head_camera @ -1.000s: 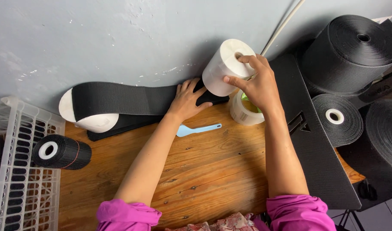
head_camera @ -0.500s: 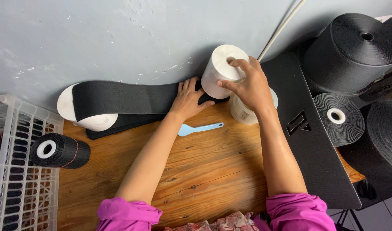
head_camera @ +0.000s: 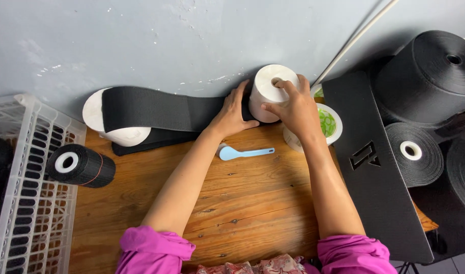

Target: Cleaning a black flexible strip with a brush and wrapping it around a white roll at a workbench

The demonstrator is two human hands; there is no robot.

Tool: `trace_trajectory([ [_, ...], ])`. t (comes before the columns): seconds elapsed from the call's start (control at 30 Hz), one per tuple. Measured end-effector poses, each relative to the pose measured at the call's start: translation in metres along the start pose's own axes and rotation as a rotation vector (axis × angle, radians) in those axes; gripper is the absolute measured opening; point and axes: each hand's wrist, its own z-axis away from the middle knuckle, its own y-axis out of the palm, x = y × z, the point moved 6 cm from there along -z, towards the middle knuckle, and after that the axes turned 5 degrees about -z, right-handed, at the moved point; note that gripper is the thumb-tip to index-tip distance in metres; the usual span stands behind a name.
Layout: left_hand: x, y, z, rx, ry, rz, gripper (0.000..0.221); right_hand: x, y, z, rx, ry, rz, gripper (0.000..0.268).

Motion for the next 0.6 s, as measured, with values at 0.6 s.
trace_trajectory([
  [0.6,-0.047,-0.096,0.078,-0.273,0.061,-0.515,0.095,0.025,0.023,0.015,-0.129,-0.23,0.407,0.082],
])
